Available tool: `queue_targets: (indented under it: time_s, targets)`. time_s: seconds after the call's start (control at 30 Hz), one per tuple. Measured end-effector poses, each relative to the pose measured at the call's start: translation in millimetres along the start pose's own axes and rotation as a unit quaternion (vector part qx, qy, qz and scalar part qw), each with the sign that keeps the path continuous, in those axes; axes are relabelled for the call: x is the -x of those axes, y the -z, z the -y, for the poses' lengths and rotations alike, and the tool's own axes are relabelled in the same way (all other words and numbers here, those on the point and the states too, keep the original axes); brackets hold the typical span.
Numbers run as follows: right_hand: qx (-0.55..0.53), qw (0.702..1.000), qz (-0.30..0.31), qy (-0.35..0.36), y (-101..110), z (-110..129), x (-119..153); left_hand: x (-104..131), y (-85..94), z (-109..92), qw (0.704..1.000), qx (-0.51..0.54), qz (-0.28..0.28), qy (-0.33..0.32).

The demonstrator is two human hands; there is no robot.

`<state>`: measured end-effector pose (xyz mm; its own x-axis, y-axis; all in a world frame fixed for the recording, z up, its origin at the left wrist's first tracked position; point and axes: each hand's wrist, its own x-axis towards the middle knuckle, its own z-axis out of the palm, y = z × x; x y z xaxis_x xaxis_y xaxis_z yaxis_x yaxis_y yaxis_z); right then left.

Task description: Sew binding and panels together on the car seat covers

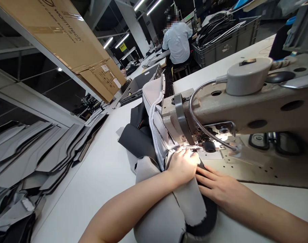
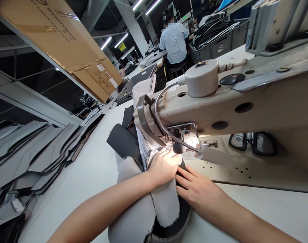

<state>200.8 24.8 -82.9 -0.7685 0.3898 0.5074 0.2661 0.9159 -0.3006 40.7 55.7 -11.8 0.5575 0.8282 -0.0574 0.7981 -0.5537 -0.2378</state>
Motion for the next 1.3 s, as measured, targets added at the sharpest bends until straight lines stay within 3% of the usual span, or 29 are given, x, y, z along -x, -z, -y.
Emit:
queue_targets:
  time_s: [0.13,0.27,0.33,0.4,0.5,0.53,0.6,0.67,0.73,0.93,1.1,1.3]
  targets:
    - [-0.041,0.998,0.04,-0.011,19,0,-3,1,7.2,-2,1.0,0.004,0.014,-0.003]
    - [-0.088,0.993,0.069,-0.022,27,11,-2,28,31.6,-10,0.997,0.061,0.041,0.007]
    - [-0.119,0.989,0.086,-0.014,20,23,-5,45,47.4,-11,0.986,0.118,0.112,0.023]
    - [-0.142,0.983,0.112,0.032,10,36,-13,55,60.2,-7,0.962,0.153,0.222,0.037]
    - [-0.135,0.976,0.154,0.08,-4,52,-31,53,66.8,5,0.916,0.167,0.357,0.079]
    - [-0.127,0.976,0.156,0.08,-8,56,-35,51,65.1,9,0.911,0.167,0.363,0.101]
    - [-0.121,0.981,0.135,0.072,-11,59,-40,46,57.2,12,0.927,0.15,0.317,0.132]
    - [-0.121,0.985,0.097,0.071,-11,60,-37,44,46.4,9,0.954,0.106,0.25,0.125]
    - [-0.119,0.987,0.079,0.073,-9,59,-30,46,37.0,4,0.965,0.074,0.23,0.103]
    - [-0.136,0.982,0.101,0.081,3,56,-19,43,38.1,-5,0.955,0.072,0.276,0.088]
    - [-0.147,0.987,0.052,0.047,0,53,-14,39,40.0,-3,0.942,0.101,0.3,0.11]
    - [-0.131,0.984,0.108,0.044,2,51,-13,35,46.2,8,0.941,0.072,0.318,0.091]
